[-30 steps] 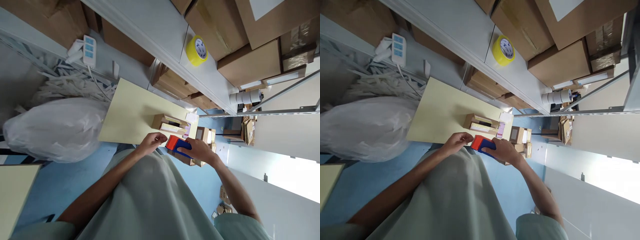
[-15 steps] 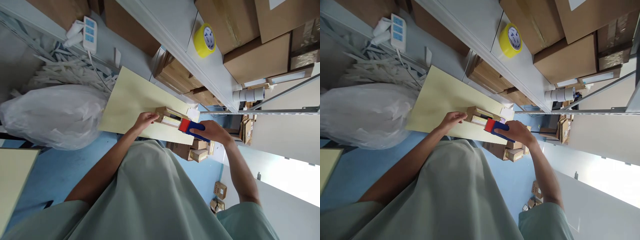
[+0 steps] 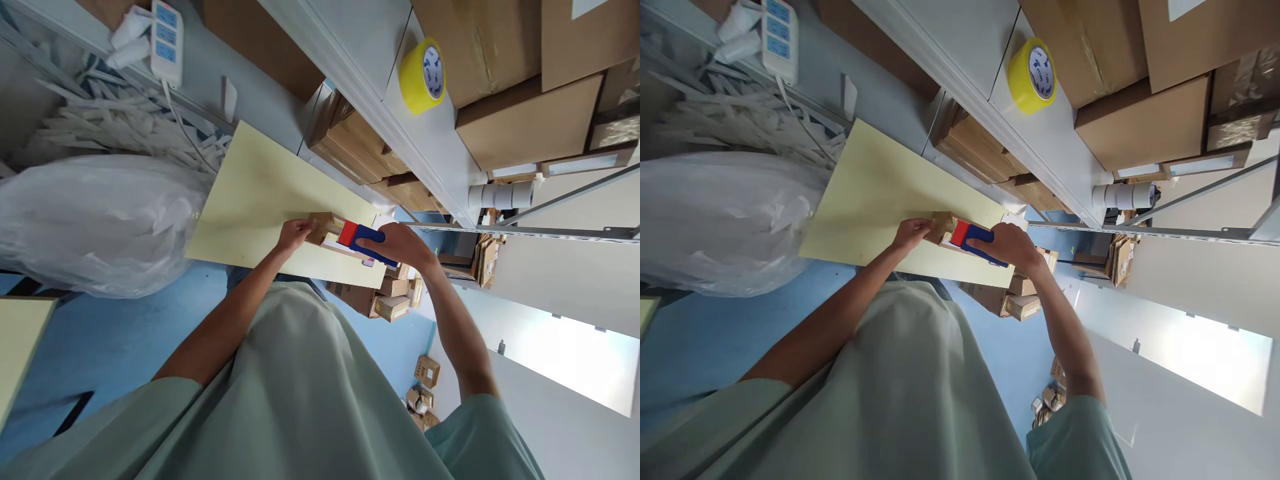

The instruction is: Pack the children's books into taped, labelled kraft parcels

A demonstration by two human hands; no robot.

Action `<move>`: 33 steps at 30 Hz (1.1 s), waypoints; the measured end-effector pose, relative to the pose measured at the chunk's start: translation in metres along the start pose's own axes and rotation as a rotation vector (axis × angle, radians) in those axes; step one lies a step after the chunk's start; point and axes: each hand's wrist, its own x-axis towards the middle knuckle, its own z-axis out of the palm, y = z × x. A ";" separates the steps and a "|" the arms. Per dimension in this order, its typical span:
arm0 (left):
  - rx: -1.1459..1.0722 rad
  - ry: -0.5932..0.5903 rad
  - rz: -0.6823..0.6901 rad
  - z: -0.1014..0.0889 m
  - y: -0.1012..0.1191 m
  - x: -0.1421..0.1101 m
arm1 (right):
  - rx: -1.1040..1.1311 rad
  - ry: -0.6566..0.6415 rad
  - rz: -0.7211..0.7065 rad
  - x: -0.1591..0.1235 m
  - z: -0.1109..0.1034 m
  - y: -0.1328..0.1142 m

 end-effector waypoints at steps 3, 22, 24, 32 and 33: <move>0.055 0.012 0.012 0.006 -0.003 0.005 | -0.024 0.018 0.012 0.003 -0.002 -0.005; 0.330 -0.061 0.418 0.015 -0.007 -0.033 | -0.094 -0.011 -0.017 0.000 -0.002 -0.015; 0.343 -0.140 0.529 0.023 0.003 -0.042 | -0.104 -0.018 -0.022 0.000 -0.002 -0.017; 0.695 -0.283 0.602 0.031 0.026 -0.032 | -0.128 -0.009 -0.019 -0.003 -0.003 -0.017; 0.708 -0.283 0.596 0.031 0.026 -0.029 | -0.132 -0.007 -0.015 -0.003 -0.002 -0.016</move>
